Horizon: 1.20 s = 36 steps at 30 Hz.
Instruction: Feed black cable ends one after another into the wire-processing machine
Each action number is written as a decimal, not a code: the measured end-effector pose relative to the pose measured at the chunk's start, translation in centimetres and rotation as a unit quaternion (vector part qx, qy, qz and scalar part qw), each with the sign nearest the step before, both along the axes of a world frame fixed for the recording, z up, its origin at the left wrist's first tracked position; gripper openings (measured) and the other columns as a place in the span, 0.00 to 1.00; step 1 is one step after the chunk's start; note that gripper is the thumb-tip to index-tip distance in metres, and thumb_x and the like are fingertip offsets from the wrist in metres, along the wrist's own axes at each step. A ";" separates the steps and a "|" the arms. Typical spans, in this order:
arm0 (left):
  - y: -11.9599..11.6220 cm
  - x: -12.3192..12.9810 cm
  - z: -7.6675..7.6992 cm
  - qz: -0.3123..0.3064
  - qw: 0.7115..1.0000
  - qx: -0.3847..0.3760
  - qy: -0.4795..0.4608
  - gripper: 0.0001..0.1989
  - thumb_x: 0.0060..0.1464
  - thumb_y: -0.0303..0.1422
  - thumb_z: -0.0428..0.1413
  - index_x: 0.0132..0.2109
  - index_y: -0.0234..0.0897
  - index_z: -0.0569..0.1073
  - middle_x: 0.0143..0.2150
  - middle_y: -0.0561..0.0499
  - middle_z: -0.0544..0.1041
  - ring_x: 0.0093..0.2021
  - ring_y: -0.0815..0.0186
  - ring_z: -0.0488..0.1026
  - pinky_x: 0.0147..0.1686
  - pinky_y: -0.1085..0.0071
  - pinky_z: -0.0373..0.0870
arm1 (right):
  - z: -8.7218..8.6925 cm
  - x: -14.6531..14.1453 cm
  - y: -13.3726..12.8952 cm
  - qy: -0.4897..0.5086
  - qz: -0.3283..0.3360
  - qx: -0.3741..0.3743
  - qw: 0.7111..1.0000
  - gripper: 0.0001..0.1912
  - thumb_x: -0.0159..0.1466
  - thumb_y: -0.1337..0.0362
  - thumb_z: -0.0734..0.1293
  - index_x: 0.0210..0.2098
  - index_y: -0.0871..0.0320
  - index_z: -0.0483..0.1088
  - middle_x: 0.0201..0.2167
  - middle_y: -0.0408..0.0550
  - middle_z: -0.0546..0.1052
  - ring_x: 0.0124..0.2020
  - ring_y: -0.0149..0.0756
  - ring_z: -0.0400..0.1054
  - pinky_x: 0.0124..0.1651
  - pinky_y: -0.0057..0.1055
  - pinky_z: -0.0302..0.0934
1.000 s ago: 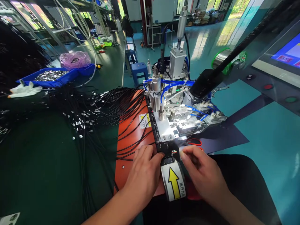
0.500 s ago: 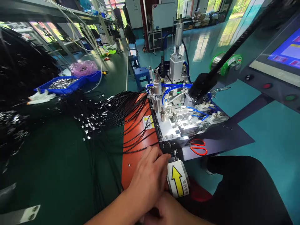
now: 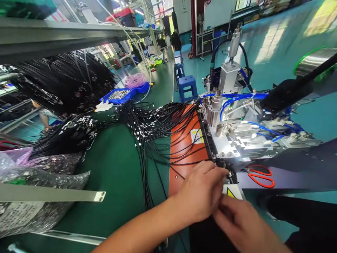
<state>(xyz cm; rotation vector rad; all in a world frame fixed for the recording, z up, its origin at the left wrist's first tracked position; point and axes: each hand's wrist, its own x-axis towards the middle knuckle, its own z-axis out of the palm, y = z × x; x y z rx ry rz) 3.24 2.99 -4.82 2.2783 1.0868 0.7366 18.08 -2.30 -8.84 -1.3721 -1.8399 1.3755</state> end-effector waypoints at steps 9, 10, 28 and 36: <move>0.0 1.0 -4.2 -0.062 0.998 0.016 -0.018 0.14 0.65 0.26 0.51 0.57 0.36 0.71 0.45 0.44 0.75 0.43 0.62 0.72 0.42 0.67 0.71 | 0.0 6.2 2.1 -0.012 -0.175 0.037 0.984 0.12 0.66 0.53 0.65 0.39 0.54 0.75 0.29 0.43 0.78 0.29 0.36 0.73 0.31 0.28 0.67; -0.1 1.1 -4.7 -0.056 0.998 0.027 -0.027 0.14 0.65 0.26 0.52 0.56 0.36 0.71 0.44 0.44 0.75 0.42 0.62 0.72 0.41 0.68 0.71 | -0.5 6.2 1.8 -0.004 -0.198 0.032 0.980 0.12 0.66 0.53 0.66 0.39 0.54 0.75 0.27 0.43 0.77 0.27 0.35 0.72 0.29 0.28 0.67; -0.1 1.5 -5.1 0.004 1.000 0.014 -0.019 0.08 0.67 0.29 0.49 0.45 0.35 0.73 0.34 0.49 0.72 0.34 0.66 0.70 0.33 0.71 0.67 | -2.0 6.8 0.4 -0.006 -0.252 0.186 0.950 0.14 0.67 0.60 0.67 0.52 0.49 0.72 0.37 0.44 0.73 0.30 0.32 0.69 0.30 0.28 0.67; 0.0 1.7 -5.6 0.021 0.999 0.045 0.022 0.12 0.69 0.32 0.45 0.40 0.37 0.72 0.30 0.52 0.71 0.29 0.68 0.69 0.30 0.72 0.64 | -0.7 6.5 -0.2 -0.053 -0.237 0.221 0.945 0.18 0.68 0.62 0.65 0.57 0.51 0.69 0.37 0.44 0.71 0.28 0.30 0.67 0.31 0.28 0.66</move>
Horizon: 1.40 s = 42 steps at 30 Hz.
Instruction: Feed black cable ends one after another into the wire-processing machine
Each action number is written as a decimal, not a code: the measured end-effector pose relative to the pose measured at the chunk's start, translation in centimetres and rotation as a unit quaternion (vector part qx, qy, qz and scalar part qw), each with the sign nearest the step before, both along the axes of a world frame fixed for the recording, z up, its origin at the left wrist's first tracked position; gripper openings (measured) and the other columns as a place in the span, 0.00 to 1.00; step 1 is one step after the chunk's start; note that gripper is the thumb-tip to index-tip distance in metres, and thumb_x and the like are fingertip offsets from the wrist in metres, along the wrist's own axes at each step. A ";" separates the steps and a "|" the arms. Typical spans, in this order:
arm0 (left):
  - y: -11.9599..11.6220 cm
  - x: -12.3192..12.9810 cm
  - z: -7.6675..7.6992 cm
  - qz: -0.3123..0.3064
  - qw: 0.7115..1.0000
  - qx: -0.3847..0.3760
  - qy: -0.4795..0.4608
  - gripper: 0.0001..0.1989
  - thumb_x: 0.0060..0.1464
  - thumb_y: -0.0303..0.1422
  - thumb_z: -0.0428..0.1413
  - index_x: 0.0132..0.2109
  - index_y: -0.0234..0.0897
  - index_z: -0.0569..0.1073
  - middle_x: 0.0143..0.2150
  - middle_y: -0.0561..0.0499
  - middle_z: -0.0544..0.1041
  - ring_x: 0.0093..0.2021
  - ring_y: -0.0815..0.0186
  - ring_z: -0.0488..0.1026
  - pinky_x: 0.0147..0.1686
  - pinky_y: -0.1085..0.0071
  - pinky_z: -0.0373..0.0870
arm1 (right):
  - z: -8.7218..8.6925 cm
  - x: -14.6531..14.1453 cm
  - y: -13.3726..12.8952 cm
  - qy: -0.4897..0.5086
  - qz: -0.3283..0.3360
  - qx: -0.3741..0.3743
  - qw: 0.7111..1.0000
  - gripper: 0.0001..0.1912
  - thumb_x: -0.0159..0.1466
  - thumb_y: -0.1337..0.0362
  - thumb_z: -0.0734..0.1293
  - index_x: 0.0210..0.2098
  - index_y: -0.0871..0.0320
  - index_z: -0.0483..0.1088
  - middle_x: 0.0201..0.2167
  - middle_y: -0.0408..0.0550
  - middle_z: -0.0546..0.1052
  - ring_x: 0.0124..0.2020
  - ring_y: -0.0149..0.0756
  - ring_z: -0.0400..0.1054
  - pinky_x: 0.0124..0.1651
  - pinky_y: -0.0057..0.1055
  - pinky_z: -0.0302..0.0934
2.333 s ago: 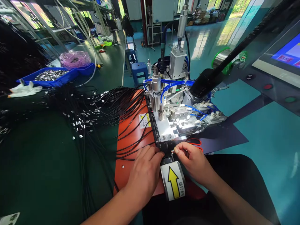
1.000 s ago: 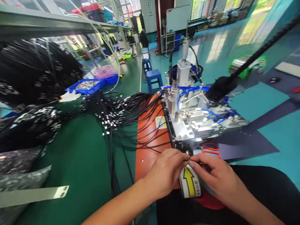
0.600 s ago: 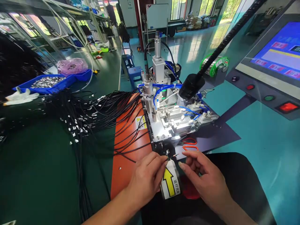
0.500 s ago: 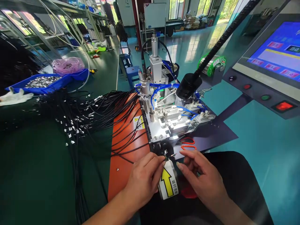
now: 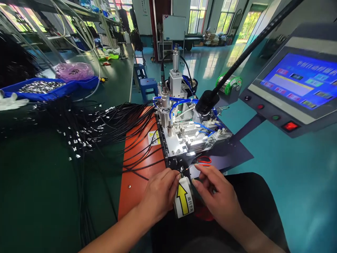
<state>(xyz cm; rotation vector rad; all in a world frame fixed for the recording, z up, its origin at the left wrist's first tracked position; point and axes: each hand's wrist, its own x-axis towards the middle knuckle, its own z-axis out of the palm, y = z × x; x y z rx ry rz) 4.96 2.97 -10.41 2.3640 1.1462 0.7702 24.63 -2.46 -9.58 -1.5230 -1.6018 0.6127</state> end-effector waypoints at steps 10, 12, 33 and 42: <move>-0.2 0.0 0.2 0.003 1.000 -0.011 0.002 0.11 0.69 0.31 0.45 0.40 0.37 0.71 0.31 0.52 0.70 0.30 0.68 0.68 0.31 0.72 0.63 | -0.1 0.1 0.5 -0.037 0.008 0.023 0.999 0.17 0.69 0.62 0.65 0.57 0.54 0.70 0.37 0.45 0.70 0.26 0.30 0.65 0.33 0.30 0.66; -0.2 0.0 0.4 0.001 1.000 -0.020 -0.005 0.11 0.69 0.31 0.46 0.40 0.37 0.71 0.30 0.53 0.70 0.29 0.68 0.68 0.30 0.72 0.62 | -0.4 0.2 0.6 -0.036 0.015 0.021 0.999 0.18 0.69 0.62 0.64 0.58 0.53 0.69 0.36 0.44 0.70 0.26 0.29 0.65 0.33 0.29 0.66; -0.2 0.1 0.5 -0.003 0.999 -0.044 -0.001 0.11 0.69 0.32 0.46 0.39 0.37 0.70 0.29 0.52 0.70 0.28 0.68 0.67 0.29 0.72 0.62 | -1.5 0.6 1.2 -0.156 0.039 0.123 0.979 0.16 0.70 0.65 0.63 0.56 0.59 0.70 0.43 0.55 0.76 0.39 0.41 0.76 0.40 0.35 0.72; -0.2 0.1 0.6 0.000 0.999 -0.040 -0.006 0.11 0.68 0.31 0.46 0.39 0.37 0.70 0.29 0.52 0.70 0.28 0.68 0.67 0.29 0.73 0.62 | -1.1 0.4 0.9 -0.102 0.052 0.085 0.990 0.14 0.70 0.65 0.62 0.53 0.55 0.73 0.42 0.52 0.75 0.39 0.39 0.74 0.43 0.34 0.72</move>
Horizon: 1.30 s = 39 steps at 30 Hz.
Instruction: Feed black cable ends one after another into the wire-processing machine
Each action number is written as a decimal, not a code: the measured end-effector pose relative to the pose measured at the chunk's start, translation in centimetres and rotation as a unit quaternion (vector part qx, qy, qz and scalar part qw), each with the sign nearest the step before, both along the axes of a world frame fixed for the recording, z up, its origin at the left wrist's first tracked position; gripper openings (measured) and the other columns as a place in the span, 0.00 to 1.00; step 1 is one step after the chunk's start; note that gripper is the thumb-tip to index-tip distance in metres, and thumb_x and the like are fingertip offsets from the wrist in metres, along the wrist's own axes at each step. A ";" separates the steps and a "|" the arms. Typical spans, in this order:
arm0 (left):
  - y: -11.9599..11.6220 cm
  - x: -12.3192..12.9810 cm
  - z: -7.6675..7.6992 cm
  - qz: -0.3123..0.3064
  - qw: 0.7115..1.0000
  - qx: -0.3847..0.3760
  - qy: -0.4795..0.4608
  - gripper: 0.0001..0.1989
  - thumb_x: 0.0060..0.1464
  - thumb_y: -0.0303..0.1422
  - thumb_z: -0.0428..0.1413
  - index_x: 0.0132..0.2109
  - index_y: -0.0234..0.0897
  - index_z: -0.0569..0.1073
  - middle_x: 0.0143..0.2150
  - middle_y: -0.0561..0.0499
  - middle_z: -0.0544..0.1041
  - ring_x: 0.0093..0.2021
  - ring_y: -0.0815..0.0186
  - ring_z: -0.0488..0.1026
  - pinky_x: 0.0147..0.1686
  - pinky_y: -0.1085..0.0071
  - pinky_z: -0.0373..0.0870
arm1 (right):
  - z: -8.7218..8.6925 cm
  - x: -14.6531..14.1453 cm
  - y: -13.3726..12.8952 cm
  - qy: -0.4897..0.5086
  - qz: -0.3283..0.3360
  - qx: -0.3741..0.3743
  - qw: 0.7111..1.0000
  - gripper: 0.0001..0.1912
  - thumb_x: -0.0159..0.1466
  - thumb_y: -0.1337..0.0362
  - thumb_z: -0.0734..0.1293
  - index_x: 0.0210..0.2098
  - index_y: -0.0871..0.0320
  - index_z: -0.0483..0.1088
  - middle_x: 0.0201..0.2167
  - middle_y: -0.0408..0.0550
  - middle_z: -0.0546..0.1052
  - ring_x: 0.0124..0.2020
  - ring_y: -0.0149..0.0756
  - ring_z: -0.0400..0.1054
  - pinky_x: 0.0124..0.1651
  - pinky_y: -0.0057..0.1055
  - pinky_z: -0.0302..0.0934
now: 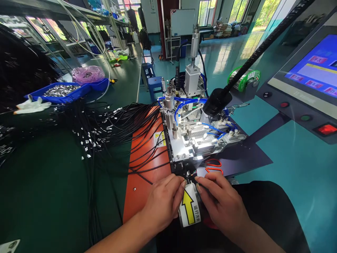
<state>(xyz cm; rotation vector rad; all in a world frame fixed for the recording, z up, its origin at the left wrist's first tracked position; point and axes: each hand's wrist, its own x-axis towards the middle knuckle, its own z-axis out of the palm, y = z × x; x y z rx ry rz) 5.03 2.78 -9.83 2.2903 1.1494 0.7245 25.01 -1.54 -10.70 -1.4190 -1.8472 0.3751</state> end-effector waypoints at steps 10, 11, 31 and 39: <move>-0.1 -0.1 -0.1 -0.002 1.000 -0.002 0.003 0.10 0.68 0.31 0.47 0.39 0.37 0.70 0.29 0.52 0.69 0.28 0.68 0.67 0.29 0.73 0.61 | 0.6 0.2 0.9 0.104 -0.032 -0.060 0.992 0.13 0.70 0.63 0.63 0.52 0.54 0.73 0.41 0.49 0.74 0.30 0.32 0.70 0.34 0.30 0.68; 0.0 -0.1 0.0 -0.001 1.000 -0.002 0.003 0.10 0.68 0.31 0.47 0.39 0.37 0.70 0.29 0.52 0.69 0.28 0.68 0.67 0.29 0.73 0.61 | 0.6 0.1 0.9 0.106 -0.030 -0.064 0.992 0.13 0.70 0.64 0.63 0.52 0.54 0.73 0.41 0.49 0.73 0.30 0.32 0.69 0.34 0.30 0.68; 0.0 -0.1 -0.1 -0.008 1.000 -0.007 -0.004 0.08 0.68 0.30 0.48 0.39 0.37 0.70 0.29 0.53 0.70 0.29 0.69 0.67 0.29 0.73 0.61 | 0.3 -0.3 0.7 0.072 -0.016 -0.039 0.996 0.17 0.70 0.66 0.62 0.57 0.56 0.69 0.43 0.50 0.72 0.38 0.36 0.71 0.43 0.33 0.69; 0.0 -0.1 0.0 -0.008 1.000 -0.007 -0.003 0.09 0.68 0.31 0.48 0.40 0.37 0.70 0.29 0.52 0.70 0.29 0.68 0.67 0.30 0.73 0.62 | 0.1 0.2 0.5 0.081 -0.013 -0.028 0.996 0.14 0.70 0.67 0.63 0.54 0.56 0.72 0.43 0.50 0.72 0.37 0.34 0.71 0.41 0.31 0.69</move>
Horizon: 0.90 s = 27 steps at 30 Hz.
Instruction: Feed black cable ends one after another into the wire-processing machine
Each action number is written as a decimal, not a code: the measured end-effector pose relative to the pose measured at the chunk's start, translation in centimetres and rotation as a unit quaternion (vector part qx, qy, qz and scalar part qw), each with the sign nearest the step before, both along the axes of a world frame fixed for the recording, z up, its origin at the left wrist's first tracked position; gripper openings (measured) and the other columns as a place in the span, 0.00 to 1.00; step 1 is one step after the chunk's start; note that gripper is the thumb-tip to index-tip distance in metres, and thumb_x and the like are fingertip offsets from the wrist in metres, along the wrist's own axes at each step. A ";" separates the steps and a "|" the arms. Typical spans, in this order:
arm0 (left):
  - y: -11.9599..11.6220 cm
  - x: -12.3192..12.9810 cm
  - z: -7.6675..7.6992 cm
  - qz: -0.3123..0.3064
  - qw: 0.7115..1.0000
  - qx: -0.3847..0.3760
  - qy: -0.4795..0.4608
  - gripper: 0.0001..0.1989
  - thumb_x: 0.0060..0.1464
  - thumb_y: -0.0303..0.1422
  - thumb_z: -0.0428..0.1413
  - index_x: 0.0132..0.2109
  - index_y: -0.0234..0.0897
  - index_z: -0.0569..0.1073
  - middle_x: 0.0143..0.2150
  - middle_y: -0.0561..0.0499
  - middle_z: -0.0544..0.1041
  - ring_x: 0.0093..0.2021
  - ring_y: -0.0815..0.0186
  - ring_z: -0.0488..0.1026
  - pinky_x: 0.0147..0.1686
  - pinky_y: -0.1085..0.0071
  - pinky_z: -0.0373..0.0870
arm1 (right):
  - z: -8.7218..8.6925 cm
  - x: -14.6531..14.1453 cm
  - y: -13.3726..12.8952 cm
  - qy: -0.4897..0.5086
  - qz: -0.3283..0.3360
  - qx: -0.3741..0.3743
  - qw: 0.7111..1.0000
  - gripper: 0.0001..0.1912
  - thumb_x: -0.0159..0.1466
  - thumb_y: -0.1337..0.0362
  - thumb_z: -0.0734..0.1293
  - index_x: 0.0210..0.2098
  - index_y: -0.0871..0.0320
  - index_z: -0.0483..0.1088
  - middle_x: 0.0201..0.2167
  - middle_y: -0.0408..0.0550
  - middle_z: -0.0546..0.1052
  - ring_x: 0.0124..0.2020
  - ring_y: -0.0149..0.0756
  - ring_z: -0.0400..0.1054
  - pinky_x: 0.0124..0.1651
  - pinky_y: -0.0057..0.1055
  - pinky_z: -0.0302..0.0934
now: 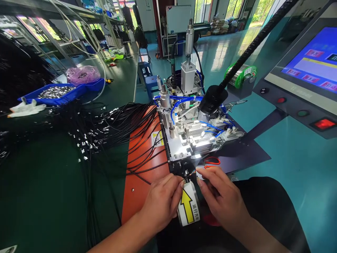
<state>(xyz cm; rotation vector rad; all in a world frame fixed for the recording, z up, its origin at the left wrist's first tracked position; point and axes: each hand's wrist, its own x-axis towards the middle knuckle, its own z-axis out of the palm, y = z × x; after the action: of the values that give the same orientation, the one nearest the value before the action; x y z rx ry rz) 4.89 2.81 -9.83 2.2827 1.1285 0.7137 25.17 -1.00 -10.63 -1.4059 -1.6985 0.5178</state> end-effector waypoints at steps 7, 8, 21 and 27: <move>0.0 0.0 -0.1 0.003 1.000 -0.003 0.004 0.09 0.68 0.31 0.48 0.39 0.37 0.70 0.30 0.53 0.70 0.29 0.69 0.67 0.30 0.73 0.62 | 0.2 -0.2 0.0 -0.011 0.004 0.015 1.000 0.14 0.69 0.68 0.63 0.53 0.57 0.72 0.43 0.50 0.72 0.39 0.36 0.71 0.43 0.32 0.69; 0.1 0.1 -0.1 0.004 1.000 -0.004 0.005 0.09 0.68 0.31 0.48 0.39 0.37 0.70 0.30 0.53 0.70 0.29 0.69 0.67 0.30 0.73 0.61 | 0.2 -0.2 -0.1 -0.012 0.005 0.016 1.000 0.14 0.69 0.68 0.63 0.54 0.57 0.71 0.43 0.51 0.72 0.39 0.36 0.71 0.43 0.32 0.69; 0.0 0.1 -0.3 0.011 1.000 -0.002 0.014 0.10 0.68 0.32 0.47 0.39 0.37 0.70 0.30 0.53 0.70 0.30 0.68 0.67 0.31 0.73 0.62 | -0.1 -0.9 -1.0 -0.003 -0.003 -0.020 1.000 0.18 0.70 0.66 0.62 0.58 0.55 0.68 0.44 0.50 0.72 0.33 0.33 0.70 0.37 0.31 0.69; 0.1 0.1 -0.5 0.024 1.000 0.000 0.016 0.13 0.69 0.34 0.45 0.37 0.37 0.70 0.30 0.53 0.71 0.29 0.68 0.69 0.30 0.72 0.62 | 0.3 -1.5 -1.2 0.043 -0.003 -0.059 0.997 0.19 0.69 0.64 0.62 0.59 0.52 0.67 0.40 0.46 0.71 0.28 0.30 0.67 0.32 0.29 0.67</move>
<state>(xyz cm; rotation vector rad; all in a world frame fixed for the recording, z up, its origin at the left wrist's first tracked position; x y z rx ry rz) 5.01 2.89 -10.38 2.2809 1.2004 0.6982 23.64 -2.19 -10.31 -1.4512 -1.6165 0.6748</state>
